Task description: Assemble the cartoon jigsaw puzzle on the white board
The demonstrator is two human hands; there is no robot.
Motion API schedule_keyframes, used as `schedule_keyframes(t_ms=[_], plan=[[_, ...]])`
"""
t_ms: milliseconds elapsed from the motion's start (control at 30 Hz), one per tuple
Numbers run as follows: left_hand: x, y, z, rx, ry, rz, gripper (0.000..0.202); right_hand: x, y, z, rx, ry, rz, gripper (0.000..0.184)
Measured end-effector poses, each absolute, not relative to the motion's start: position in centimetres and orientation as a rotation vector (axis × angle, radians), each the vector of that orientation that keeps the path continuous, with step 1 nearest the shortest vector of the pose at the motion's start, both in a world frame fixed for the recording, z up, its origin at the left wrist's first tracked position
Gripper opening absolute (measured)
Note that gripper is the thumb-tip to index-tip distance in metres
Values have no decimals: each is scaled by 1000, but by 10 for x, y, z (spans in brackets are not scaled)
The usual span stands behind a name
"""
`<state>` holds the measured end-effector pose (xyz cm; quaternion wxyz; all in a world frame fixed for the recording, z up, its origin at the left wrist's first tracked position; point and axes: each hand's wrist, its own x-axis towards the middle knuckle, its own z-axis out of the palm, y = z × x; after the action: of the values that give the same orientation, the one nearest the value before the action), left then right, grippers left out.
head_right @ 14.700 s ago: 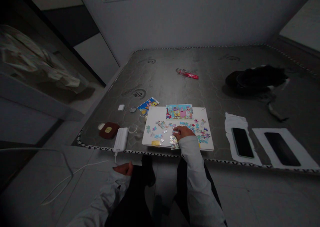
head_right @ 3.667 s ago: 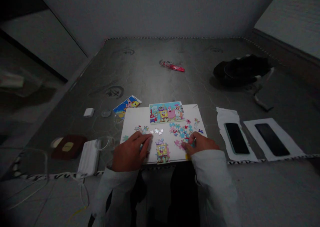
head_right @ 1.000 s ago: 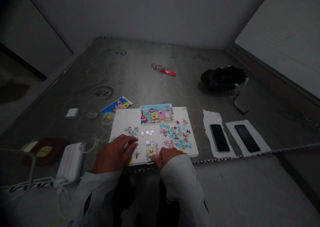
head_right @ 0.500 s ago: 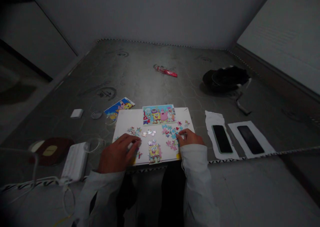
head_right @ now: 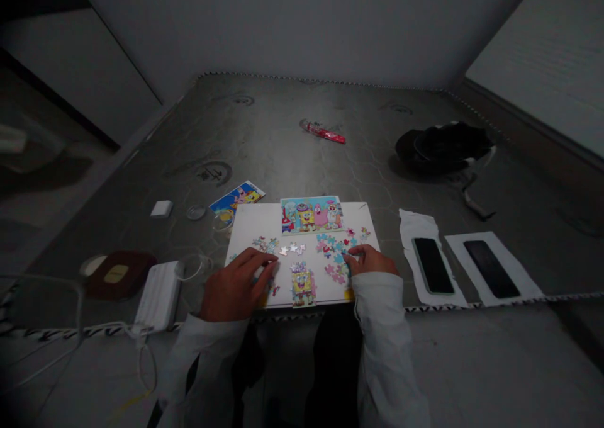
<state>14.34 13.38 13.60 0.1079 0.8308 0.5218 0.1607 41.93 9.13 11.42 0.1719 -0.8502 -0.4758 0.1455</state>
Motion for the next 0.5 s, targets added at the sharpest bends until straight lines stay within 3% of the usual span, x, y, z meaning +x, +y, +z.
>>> schedule_keyframes(t_ms=[200,500], plan=[[143,133,136,2456,1531,491,23,420,95,112,-2486,-1303,419,14],[144,132,136,2471,1515,527,22,403,85,143,-2200,-1350,437,21]])
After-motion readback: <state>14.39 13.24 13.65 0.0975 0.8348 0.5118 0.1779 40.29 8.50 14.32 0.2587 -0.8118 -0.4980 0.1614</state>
